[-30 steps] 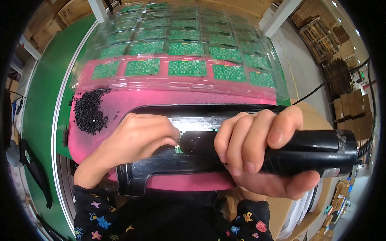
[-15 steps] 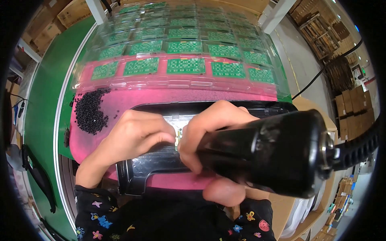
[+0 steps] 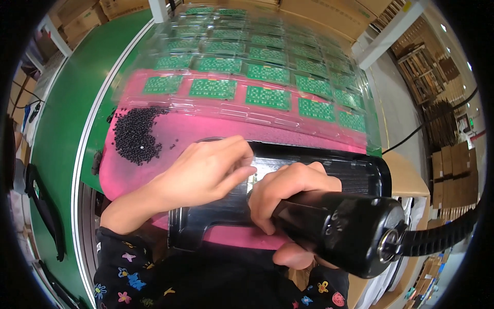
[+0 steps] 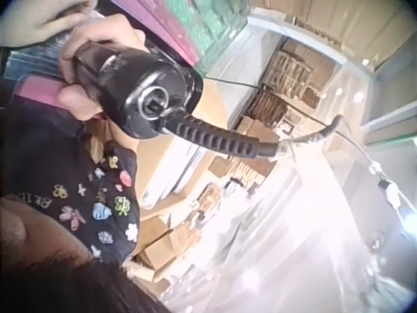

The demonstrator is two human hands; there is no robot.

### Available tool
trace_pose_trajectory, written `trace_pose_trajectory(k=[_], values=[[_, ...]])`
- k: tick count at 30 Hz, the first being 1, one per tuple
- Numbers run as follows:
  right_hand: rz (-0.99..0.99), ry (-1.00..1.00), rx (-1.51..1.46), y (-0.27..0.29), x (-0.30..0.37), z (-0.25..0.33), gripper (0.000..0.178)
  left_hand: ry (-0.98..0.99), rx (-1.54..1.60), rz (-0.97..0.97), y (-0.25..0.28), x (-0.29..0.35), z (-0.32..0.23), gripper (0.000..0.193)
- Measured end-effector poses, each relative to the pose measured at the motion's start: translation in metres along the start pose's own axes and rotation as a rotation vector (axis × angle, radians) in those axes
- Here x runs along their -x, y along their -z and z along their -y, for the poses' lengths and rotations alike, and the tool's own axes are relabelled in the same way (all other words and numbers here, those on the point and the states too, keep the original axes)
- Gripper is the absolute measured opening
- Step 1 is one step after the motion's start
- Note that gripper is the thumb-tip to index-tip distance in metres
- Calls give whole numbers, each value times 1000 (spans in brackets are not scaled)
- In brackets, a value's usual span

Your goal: Assemble circuit boards into plastic housings using an electric screwdriver and place finished products into a shipping box.

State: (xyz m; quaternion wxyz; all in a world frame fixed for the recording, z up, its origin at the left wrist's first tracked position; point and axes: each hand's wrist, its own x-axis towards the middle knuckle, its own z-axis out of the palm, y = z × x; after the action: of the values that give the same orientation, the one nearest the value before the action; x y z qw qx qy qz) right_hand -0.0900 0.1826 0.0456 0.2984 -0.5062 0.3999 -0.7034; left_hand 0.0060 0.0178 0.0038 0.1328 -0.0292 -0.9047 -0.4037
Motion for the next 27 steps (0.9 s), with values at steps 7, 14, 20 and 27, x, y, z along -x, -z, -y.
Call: trace_pose_trajectory(k=[7, 14, 20, 27], values=[[-2, -88, 103, -2, 2, 5, 54, -44, 1, 29, -1, 2, 3, 12], [-124, -229, 114, -6, 8, 16, 56, -26, -41, 134, 0, 1, 2, 14], [-254, -135, 85, -6, 8, 11, 57, -75, -143, 281, 5, 1, 2, 17], [-322, 265, -91, 14, 11, 21, 46, -383, -62, 126, -1, -5, 0, 15]])
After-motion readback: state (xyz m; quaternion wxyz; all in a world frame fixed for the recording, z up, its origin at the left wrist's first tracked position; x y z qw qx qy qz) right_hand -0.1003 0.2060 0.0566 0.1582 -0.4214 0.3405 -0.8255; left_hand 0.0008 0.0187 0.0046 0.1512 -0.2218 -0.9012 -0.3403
